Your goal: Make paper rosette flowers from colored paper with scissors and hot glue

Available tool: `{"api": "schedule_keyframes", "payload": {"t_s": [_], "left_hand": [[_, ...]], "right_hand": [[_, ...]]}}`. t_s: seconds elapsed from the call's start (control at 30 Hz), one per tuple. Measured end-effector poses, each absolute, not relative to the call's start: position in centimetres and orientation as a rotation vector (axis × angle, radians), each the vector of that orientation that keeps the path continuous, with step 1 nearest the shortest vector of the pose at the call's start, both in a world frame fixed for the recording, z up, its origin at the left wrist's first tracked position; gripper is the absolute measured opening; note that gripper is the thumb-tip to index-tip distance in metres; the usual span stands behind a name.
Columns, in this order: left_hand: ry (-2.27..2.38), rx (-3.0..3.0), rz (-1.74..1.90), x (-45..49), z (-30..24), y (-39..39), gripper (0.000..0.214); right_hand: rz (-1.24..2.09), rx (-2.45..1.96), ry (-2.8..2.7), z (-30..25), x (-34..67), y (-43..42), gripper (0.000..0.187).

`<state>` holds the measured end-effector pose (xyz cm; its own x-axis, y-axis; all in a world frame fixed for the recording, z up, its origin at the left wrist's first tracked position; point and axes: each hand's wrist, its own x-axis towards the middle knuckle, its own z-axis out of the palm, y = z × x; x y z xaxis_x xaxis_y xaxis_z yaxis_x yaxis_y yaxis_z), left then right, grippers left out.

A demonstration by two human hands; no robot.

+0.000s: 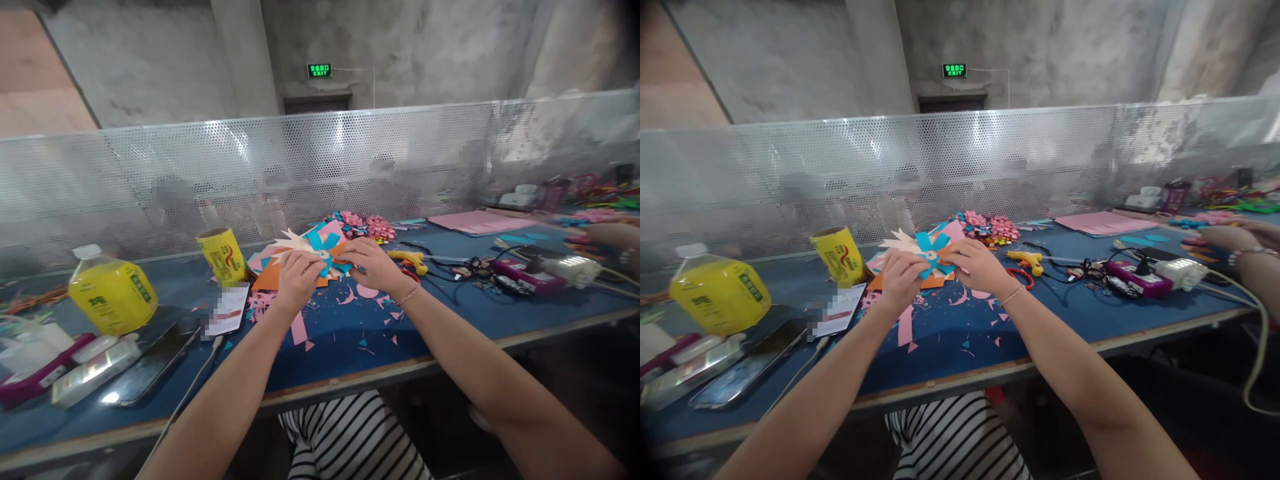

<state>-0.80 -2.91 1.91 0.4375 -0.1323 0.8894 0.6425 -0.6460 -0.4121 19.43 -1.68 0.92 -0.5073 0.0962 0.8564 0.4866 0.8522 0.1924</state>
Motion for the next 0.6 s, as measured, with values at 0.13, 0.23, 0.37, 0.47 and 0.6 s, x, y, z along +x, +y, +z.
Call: {"api": "schedule_keyframes", "payload": {"t_s": [0.13,0.23,0.37,0.47,0.6], "left_hand": [[-0.454,-1.952,-1.246,-0.89,1.82,-2.93,0.02],[-0.508,-2.005,-1.215,-0.98,1.68,-2.9,0.023],[-0.501,-2.057,-1.244,-1.03,1.64,-2.92,0.022],[-0.467,-2.078,-1.261,-1.03,1.72,-3.0,0.022],[-0.493,-2.024,-1.195,-1.0,1.77,-3.02,0.024]], "right_hand": [[-0.422,-0.475,-2.105,0.89,19.39,-1.64,0.036],[-0.357,-0.498,-2.122,0.93,19.38,-1.67,0.038],[-0.329,-0.487,-2.116,0.94,19.4,-1.65,0.041],[-0.346,-0.486,-2.137,0.91,19.42,-1.63,0.041],[-0.386,-0.478,-2.133,0.94,19.42,-1.8,0.039]]}}
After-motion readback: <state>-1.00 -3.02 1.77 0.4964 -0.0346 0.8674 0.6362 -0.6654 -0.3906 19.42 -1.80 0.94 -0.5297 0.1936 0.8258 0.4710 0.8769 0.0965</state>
